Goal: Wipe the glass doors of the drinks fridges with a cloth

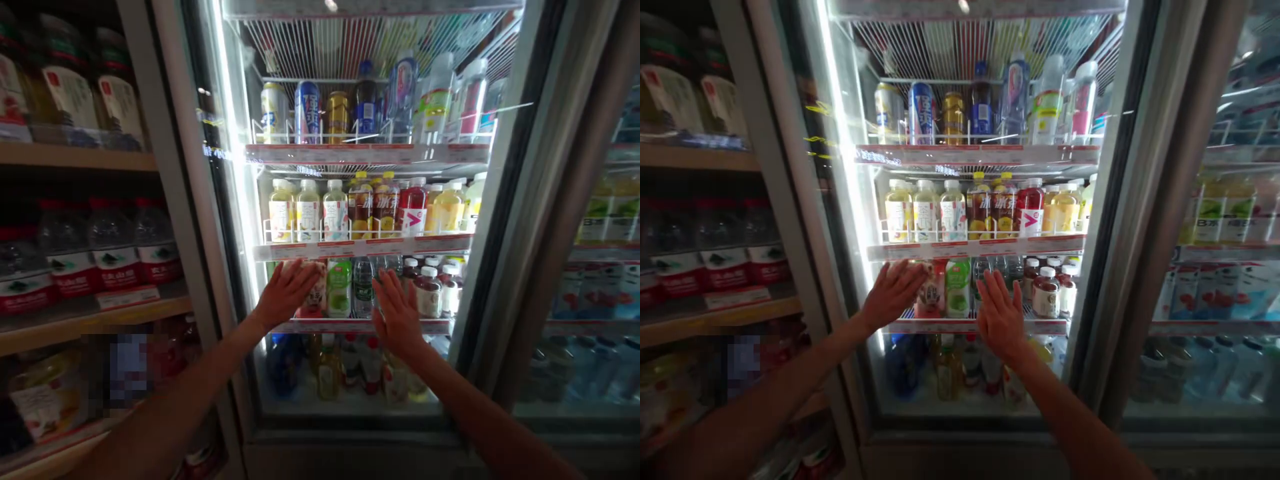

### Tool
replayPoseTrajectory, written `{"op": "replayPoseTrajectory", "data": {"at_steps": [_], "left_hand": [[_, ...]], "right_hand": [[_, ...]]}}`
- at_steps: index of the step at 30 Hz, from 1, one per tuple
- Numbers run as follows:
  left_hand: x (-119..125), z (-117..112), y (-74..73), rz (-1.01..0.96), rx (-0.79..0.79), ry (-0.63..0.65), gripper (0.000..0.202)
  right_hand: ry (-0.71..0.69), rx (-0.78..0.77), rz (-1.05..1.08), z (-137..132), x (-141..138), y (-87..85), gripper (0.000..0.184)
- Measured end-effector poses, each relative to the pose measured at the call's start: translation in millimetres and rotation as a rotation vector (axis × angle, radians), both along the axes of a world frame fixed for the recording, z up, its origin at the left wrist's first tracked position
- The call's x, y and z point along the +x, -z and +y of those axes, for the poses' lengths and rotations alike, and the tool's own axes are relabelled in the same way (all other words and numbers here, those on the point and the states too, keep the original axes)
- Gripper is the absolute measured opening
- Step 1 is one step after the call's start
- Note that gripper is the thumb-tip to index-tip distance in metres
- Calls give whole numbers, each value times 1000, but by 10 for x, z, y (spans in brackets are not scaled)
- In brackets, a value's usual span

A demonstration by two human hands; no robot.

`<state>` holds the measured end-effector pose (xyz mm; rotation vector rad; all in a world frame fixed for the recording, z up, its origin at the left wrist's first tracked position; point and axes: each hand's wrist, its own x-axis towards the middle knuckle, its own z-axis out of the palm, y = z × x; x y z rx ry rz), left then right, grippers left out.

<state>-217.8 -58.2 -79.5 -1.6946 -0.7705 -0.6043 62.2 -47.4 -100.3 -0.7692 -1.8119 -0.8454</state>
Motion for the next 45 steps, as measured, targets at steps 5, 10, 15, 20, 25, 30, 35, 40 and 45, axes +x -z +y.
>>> {"op": "replayPoseTrajectory", "data": {"at_steps": [5, 10, 15, 20, 25, 30, 35, 40, 45], "left_hand": [[-338, -133, 162, 123, -120, -17, 45], [-562, -153, 61, -216, 68, -135, 44], [-632, -243, 327, -138, -6, -134, 41], [-718, -218, 228, -252, 36, -151, 43], [-589, -142, 65, -331, 95, -133, 44], [-472, -68, -206, -379, 93, -105, 44], [-366, 49, -659, -569, 237, -96, 48], [-384, 73, -761, -396, 176, -76, 46], [-259, 136, -1008, -768, 348, -103, 48]], "right_hand": [[-54, 2, -64, -17, -299, -65, 66], [-85, 23, -97, -2, -561, -152, 66], [-93, 39, -113, 42, -702, -199, 59], [-91, 34, -132, 69, -719, -199, 58], [-116, 37, -127, 52, -755, -223, 65], [-126, 91, -125, 107, -746, -406, 70], [-70, 176, -34, 264, -625, -803, 72], [-36, 245, 13, 390, -436, -1152, 69], [21, 238, 70, 468, -268, -1411, 56]]}}
